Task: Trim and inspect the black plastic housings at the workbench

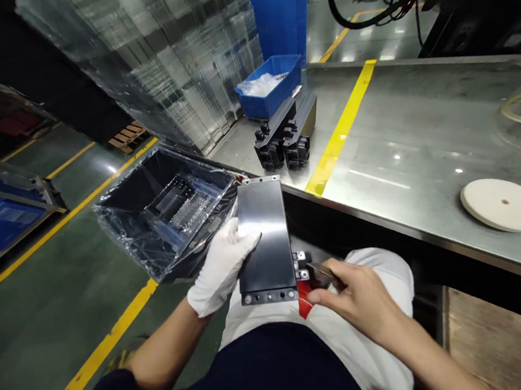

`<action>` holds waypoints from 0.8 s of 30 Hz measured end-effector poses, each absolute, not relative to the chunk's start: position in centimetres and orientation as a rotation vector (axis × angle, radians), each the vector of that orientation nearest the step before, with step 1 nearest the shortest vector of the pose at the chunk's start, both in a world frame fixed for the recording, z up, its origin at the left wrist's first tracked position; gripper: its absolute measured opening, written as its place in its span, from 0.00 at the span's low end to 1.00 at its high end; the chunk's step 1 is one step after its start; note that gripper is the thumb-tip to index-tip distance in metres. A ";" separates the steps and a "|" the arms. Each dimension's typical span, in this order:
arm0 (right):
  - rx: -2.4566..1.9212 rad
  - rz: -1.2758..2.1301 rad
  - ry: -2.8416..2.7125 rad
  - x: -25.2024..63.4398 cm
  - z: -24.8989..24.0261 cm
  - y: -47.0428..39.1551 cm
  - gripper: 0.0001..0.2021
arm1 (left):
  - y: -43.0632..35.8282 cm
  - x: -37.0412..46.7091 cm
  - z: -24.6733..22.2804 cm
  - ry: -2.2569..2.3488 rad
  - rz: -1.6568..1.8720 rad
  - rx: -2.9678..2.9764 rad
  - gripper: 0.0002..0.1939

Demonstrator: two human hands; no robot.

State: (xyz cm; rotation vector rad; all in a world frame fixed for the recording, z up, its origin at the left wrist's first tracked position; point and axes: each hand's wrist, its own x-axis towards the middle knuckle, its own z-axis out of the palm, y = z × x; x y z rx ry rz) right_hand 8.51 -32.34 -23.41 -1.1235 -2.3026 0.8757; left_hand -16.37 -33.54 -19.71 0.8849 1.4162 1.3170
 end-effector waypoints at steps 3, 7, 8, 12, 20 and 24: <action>-1.203 1.135 -1.977 6.7 -23.4 -33.0 0.24 | -33.7 -15.7 -20.6 1.287 1.458 0.849 0.18; -1.045 0.652 -1.974 4.2 -23.8 -33.5 0.12 | -34.0 -14.9 -21.7 1.101 1.571 0.668 0.23; -0.934 0.475 -2.030 3.7 -24.0 -33.6 0.11 | -34.1 -14.8 -22.0 1.070 1.566 0.593 0.26; -0.765 0.231 -2.146 2.1 -23.8 -34.3 0.12 | -34.3 -14.4 -22.8 1.072 1.619 0.225 0.32; -1.040 1.232 -2.034 4.3 -24.3 -34.7 0.16 | -34.1 -16.1 -23.4 1.236 1.867 0.233 0.31; -1.083 0.812 -2.194 4.8 -26.0 -35.3 0.17 | -34.5 -16.7 -23.1 1.232 1.880 0.327 0.28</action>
